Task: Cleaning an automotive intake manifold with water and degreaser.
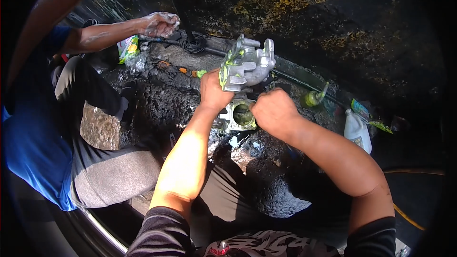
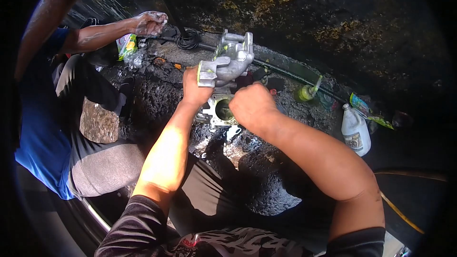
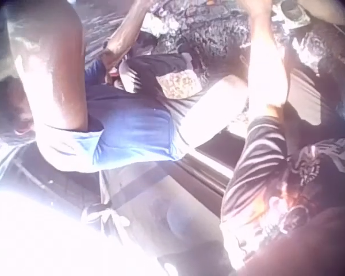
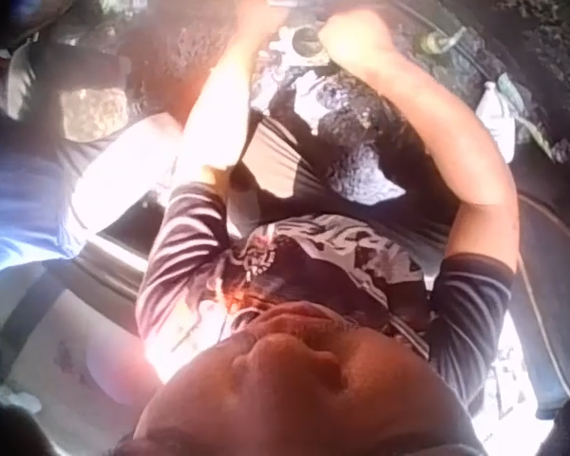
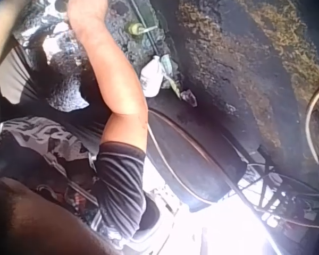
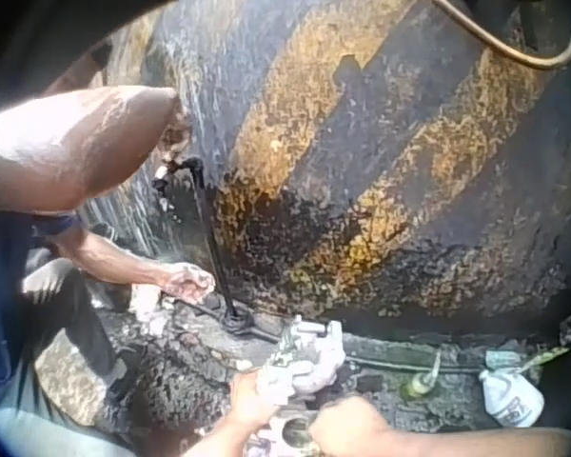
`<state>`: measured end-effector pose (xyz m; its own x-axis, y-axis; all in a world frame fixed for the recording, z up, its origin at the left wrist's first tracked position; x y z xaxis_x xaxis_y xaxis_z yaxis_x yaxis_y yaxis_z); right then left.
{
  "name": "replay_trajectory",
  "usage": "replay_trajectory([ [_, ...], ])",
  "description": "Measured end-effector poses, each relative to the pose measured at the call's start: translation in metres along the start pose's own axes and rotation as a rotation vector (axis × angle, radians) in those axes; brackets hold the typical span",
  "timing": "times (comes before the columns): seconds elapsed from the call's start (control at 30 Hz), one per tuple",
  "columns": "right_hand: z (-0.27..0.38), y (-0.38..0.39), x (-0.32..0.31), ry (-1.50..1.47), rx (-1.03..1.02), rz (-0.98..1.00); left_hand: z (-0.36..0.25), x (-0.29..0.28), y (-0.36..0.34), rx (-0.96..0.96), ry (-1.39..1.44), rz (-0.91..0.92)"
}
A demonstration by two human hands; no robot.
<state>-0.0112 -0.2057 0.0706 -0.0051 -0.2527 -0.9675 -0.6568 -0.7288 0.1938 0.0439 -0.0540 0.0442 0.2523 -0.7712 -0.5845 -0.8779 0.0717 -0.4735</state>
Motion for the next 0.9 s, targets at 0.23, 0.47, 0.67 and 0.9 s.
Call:
replay_trajectory([
  [0.23,-0.01,0.034,-0.028,-0.113,0.037,0.22,-0.043,0.038,-0.013,0.135,0.109,0.052],
  [0.47,-0.041,0.062,-0.014,-0.345,0.115,0.275,-0.061,0.073,-0.015,0.254,0.142,0.015],
  [0.67,-0.034,0.053,-0.001,-0.537,0.177,0.188,-0.006,0.063,-0.007,0.077,-0.206,0.032],
  [0.9,0.01,0.018,0.017,-0.59,0.184,0.068,0.019,0.056,0.006,-0.058,0.166,0.082],
])
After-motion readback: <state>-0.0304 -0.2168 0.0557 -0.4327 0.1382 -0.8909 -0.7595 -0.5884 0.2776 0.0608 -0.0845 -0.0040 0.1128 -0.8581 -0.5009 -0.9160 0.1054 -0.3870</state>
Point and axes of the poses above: each hand's wrist, its own y-axis away from the middle knuckle, its own x-axis out of the palm, z = x × y, the point moved 6 cm from there along -y, towards the middle knuckle, and after that the axes turned 4 degrees about y, right-handed, at the moved point
